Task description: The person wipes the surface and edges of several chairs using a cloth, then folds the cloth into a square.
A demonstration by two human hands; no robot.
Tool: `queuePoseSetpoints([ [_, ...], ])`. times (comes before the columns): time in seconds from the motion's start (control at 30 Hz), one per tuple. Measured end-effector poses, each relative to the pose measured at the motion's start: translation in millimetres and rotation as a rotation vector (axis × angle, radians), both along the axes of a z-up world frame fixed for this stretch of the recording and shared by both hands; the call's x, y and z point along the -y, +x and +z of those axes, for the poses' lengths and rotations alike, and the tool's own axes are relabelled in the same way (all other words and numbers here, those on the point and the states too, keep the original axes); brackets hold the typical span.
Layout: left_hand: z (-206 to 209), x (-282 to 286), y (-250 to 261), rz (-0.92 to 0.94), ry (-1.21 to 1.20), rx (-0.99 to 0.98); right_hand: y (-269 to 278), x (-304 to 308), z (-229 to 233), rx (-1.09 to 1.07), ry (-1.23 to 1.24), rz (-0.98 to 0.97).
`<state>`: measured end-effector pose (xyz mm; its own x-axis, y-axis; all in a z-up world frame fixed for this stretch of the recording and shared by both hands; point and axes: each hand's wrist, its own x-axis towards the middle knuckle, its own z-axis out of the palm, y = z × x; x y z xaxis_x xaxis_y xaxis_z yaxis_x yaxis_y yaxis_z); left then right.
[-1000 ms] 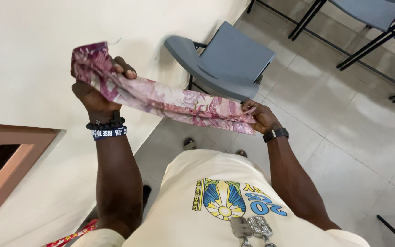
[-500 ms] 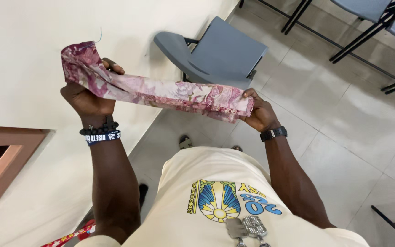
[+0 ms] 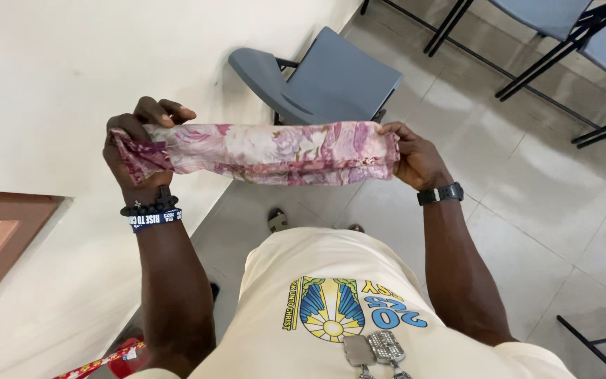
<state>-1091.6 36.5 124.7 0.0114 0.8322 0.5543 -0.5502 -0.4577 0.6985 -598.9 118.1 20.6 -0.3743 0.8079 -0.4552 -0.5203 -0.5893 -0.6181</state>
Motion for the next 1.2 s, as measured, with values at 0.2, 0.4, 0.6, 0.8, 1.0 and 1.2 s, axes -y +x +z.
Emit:
queuePoseSetpoints([
  [0.2,6.6,3.7,-2.1,-0.012,-0.08,0.007,4.5,-0.5,-35.5,-0.194,0.121,0.086],
  [0.4,2.4,-1.7,1.7,-0.019,-0.148,0.057,-15.8,11.4,10.0,0.038,0.008,-0.067],
  [0.6,1.7,-13.4,0.1,0.003,-0.211,0.021,-33.6,13.5,46.8,0.139,0.034,0.057],
  [0.8,-4.7,-22.3,2.8,-0.043,-0.244,0.102,-45.3,14.1,52.0,0.241,-0.053,0.114],
  [1.0,13.6,-28.7,13.9,-0.108,-0.193,0.105,-37.5,-0.2,13.1,0.068,0.061,0.053],
  [1.2,39.8,-27.1,26.2,-0.111,-0.088,-0.008,-56.6,-1.8,61.7,0.1,0.035,-0.105],
])
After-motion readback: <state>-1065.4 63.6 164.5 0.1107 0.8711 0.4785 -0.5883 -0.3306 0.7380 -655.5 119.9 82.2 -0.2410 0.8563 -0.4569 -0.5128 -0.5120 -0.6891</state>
